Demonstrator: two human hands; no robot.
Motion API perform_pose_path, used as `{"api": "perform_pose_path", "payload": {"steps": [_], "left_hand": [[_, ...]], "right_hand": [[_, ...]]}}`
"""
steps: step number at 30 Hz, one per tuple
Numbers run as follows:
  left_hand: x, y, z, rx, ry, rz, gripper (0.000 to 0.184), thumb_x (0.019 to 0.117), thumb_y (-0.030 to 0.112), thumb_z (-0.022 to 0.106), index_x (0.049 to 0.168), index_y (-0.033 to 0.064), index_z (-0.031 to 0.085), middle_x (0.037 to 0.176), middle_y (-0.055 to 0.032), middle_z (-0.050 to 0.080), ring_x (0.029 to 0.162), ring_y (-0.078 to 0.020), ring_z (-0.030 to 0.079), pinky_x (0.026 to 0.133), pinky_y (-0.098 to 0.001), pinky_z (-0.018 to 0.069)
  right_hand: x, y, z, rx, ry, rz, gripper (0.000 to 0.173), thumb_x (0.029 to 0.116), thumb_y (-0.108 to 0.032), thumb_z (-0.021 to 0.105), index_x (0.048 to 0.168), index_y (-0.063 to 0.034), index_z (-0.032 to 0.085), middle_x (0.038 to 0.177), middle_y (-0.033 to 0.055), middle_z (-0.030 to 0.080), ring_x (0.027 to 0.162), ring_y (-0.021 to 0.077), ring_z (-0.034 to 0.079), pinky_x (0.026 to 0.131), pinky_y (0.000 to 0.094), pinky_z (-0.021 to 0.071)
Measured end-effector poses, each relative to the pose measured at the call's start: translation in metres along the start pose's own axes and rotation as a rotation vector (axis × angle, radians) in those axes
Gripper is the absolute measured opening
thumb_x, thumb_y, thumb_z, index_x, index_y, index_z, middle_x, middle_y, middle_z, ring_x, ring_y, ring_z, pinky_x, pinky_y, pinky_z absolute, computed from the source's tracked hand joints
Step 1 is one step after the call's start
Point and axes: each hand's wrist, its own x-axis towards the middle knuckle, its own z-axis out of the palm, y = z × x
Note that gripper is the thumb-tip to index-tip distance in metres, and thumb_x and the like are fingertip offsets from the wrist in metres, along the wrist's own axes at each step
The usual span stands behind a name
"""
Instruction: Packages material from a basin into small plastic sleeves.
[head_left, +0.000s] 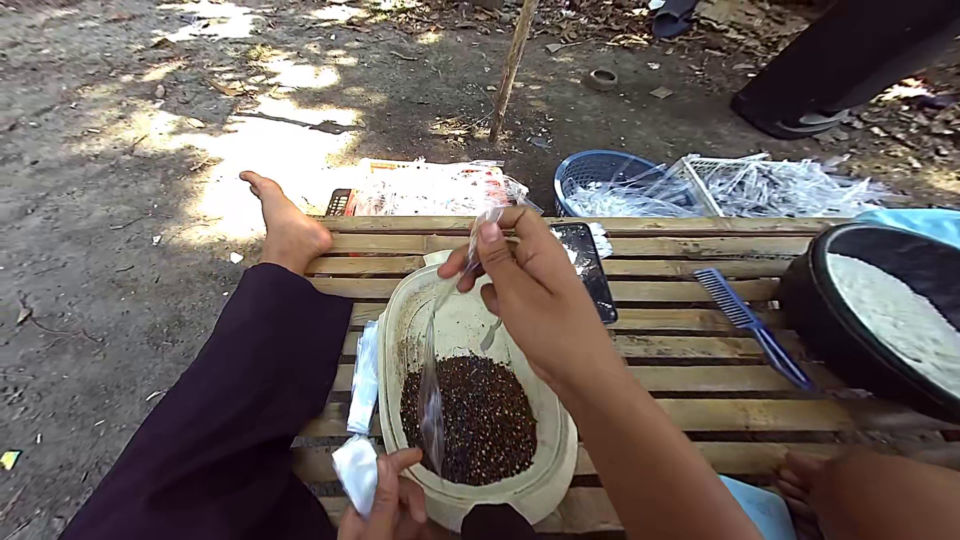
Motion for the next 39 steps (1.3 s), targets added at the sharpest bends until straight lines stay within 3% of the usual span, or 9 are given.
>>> {"api": "perform_pose_path", "payload": {"steps": [5, 8, 10, 12, 13, 18, 27, 34, 39], "left_hand": [[0.019, 0.006, -0.01, -0.315, 0.078, -0.16, 0.037, 0.1069, 0.012, 0.02, 0.125, 0.0027, 0.051, 0.067, 0.0055, 0.057, 0.047, -0.0029, 0.05, 0.047, -0.018, 0.0482], [0.023, 0.018, -0.008, -0.341, 0.152, -0.201, 0.04, 0.1075, 0.015, 0.018, 0.129, 0.0033, 0.05, 0.083, -0.0016, 0.071, 0.052, -0.0051, 0.058, 0.049, -0.0194, 0.0499], [0.023, 0.025, -0.001, -0.257, 0.244, -0.179, 0.035, 0.1123, 0.018, 0.023, 0.123, 0.0031, 0.053, 0.093, -0.0054, 0.075, 0.058, -0.0061, 0.065, 0.048, -0.019, 0.0512], [0.022, 0.028, 0.008, -0.186, 0.317, -0.119, 0.026, 0.1117, 0.013, 0.033, 0.113, 0.0019, 0.057, 0.096, -0.0064, 0.074, 0.063, -0.0069, 0.068, 0.049, -0.0185, 0.0531], [0.022, 0.029, 0.012, -0.137, 0.339, -0.088, 0.02, 0.1101, 0.009, 0.039, 0.109, 0.0013, 0.057, 0.095, -0.0062, 0.073, 0.063, -0.0066, 0.067, 0.049, -0.018, 0.0533], [0.022, 0.024, 0.018, 0.108, 0.302, 0.066, 0.013, 0.0987, -0.005, 0.055, 0.092, 0.0014, 0.064, 0.069, 0.0012, 0.065, 0.055, -0.0022, 0.059, 0.049, -0.0157, 0.0486], [0.016, 0.009, 0.018, 0.153, 0.184, 0.117, 0.013, 0.0936, -0.008, 0.058, 0.09, 0.0041, 0.059, 0.073, 0.0017, 0.067, 0.058, -0.0012, 0.06, 0.052, -0.0158, 0.0488], [0.012, -0.002, 0.017, 0.294, 0.13, 0.231, 0.02, 0.1016, -0.002, 0.045, 0.091, 0.0056, 0.06, 0.063, 0.0092, 0.065, 0.053, 0.0016, 0.059, 0.055, -0.0151, 0.051], [0.016, -0.009, 0.017, 0.167, 0.141, 0.121, 0.027, 0.1073, 0.005, 0.037, 0.089, 0.0072, 0.056, 0.056, 0.0085, 0.06, 0.048, 0.0007, 0.056, 0.05, -0.0151, 0.0479]], "right_hand": [[0.042, -0.003, -0.008, -0.158, 0.055, -0.261, 0.009, 0.1112, -0.012, 0.034, 0.111, -0.0095, 0.043, 0.118, 0.0042, 0.071, 0.091, -0.0021, 0.066, 0.059, 0.0158, 0.0421], [0.045, 0.004, -0.016, -0.388, -0.075, -0.089, 0.042, 0.1058, -0.003, 0.044, 0.147, -0.0004, 0.037, 0.152, 0.0203, 0.047, 0.123, 0.0219, 0.063, 0.094, 0.0371, 0.0549], [0.031, 0.012, -0.015, -0.497, -0.219, 0.152, 0.057, 0.1049, -0.002, 0.049, 0.158, -0.003, 0.028, 0.158, 0.0284, 0.035, 0.128, 0.0355, 0.058, 0.101, 0.0485, 0.0506], [0.003, 0.033, -0.007, -0.495, -0.286, 0.274, 0.043, 0.1064, -0.01, 0.053, 0.148, -0.0027, 0.046, 0.132, 0.0272, 0.059, 0.097, 0.0341, 0.069, 0.079, 0.0481, 0.0575], [-0.008, 0.043, -0.006, -0.444, -0.374, 0.331, 0.036, 0.1075, -0.016, 0.053, 0.14, -0.0008, 0.054, 0.122, 0.023, 0.066, 0.093, 0.0308, 0.07, 0.08, 0.046, 0.0579], [-0.045, 0.076, 0.0, -0.135, -0.585, 0.403, 0.029, 0.1033, -0.025, 0.061, 0.102, 0.0002, 0.075, 0.088, 0.0027, 0.072, 0.079, 0.0033, 0.065, 0.076, 0.0214, 0.0539], [-0.073, 0.083, 0.001, -0.061, -0.318, 0.192, 0.01, 0.0913, -0.01, 0.074, 0.09, -0.0014, 0.077, 0.075, -0.0024, 0.07, 0.067, -0.0064, 0.06, 0.064, 0.0107, 0.0493], [-0.086, 0.078, 0.004, -0.351, -0.216, 0.194, 0.026, 0.0925, -0.022, 0.073, 0.081, 0.0011, 0.072, 0.065, 0.0012, 0.06, 0.059, -0.0006, 0.051, 0.057, 0.0152, 0.0403], [-0.086, 0.08, 0.003, -0.393, -0.24, 0.162, 0.031, 0.0954, -0.027, 0.07, 0.08, 0.0006, 0.07, 0.065, 0.0021, 0.058, 0.059, 0.0022, 0.05, 0.058, 0.0175, 0.0389]]}}
